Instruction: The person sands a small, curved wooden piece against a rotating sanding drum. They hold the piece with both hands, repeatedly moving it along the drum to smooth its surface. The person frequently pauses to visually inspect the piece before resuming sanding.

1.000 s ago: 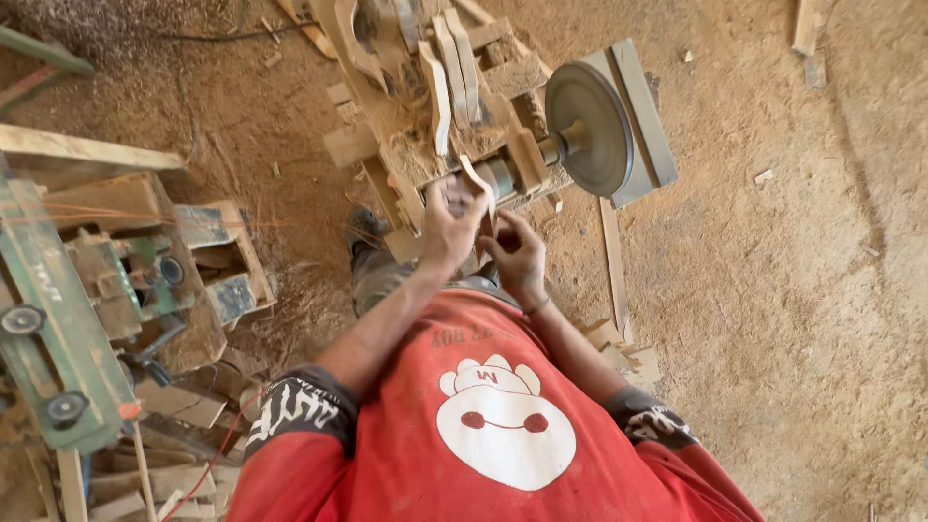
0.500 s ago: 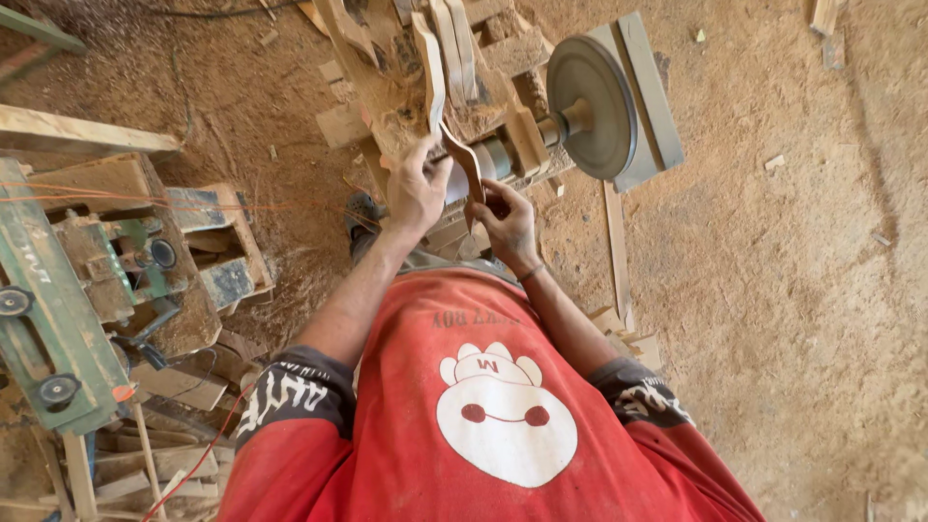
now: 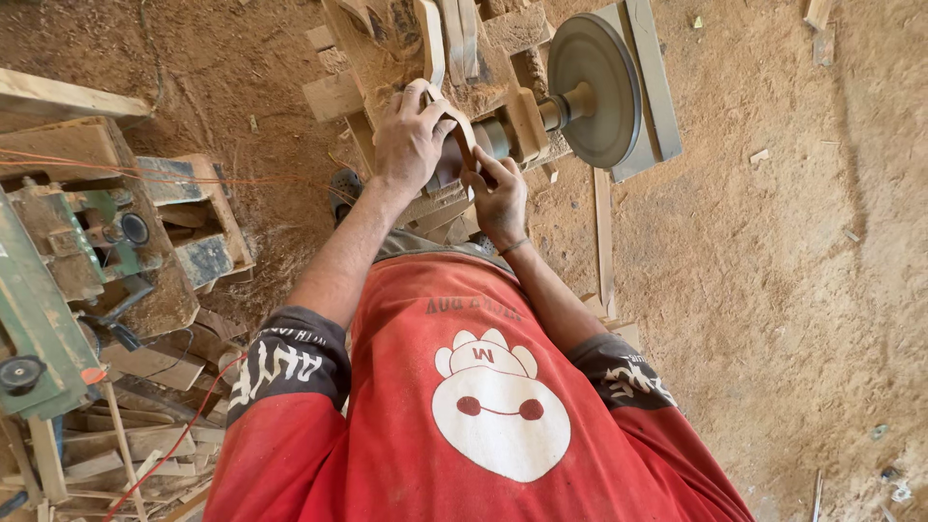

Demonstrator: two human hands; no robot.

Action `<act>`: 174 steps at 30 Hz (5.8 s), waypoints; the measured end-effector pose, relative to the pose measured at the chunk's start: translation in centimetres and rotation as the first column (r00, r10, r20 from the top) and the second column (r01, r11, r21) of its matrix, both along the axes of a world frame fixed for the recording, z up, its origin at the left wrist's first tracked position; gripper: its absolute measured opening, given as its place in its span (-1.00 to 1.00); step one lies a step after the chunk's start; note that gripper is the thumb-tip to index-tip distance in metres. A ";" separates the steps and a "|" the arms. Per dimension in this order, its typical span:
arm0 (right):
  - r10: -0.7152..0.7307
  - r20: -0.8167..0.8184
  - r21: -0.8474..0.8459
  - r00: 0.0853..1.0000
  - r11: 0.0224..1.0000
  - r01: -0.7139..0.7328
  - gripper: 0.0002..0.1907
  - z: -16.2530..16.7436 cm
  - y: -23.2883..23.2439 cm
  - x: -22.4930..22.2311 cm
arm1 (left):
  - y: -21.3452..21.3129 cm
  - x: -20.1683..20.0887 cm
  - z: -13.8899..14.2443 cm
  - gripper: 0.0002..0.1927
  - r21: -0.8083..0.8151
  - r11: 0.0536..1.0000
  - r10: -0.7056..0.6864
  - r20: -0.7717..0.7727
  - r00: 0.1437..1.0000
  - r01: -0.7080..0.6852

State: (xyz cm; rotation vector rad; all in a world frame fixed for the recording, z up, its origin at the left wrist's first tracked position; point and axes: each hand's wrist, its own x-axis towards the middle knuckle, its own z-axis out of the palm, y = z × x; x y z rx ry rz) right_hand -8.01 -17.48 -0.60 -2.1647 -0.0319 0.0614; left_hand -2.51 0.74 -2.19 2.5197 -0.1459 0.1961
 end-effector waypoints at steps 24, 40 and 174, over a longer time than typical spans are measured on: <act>-0.025 0.015 0.052 1.000 0.998 0.024 -0.56 -1.5 -0.9 -1.7 | -0.8 -2.4 -2.3 -0.64 0.208 0.977 -0.063 0.060 0.996 0.049; -0.072 -0.051 0.110 0.996 0.991 0.077 -0.56 -1.8 -2.5 -4.2 | -1.8 -5.0 -1.4 -0.51 0.240 0.965 -0.129 0.083 0.988 0.106; -0.092 -0.038 0.108 0.995 0.990 0.096 -0.87 -1.4 -1.2 -1.9 | 0.0 -1.8 -0.2 -0.65 -0.076 0.992 -0.089 0.152 0.984 0.102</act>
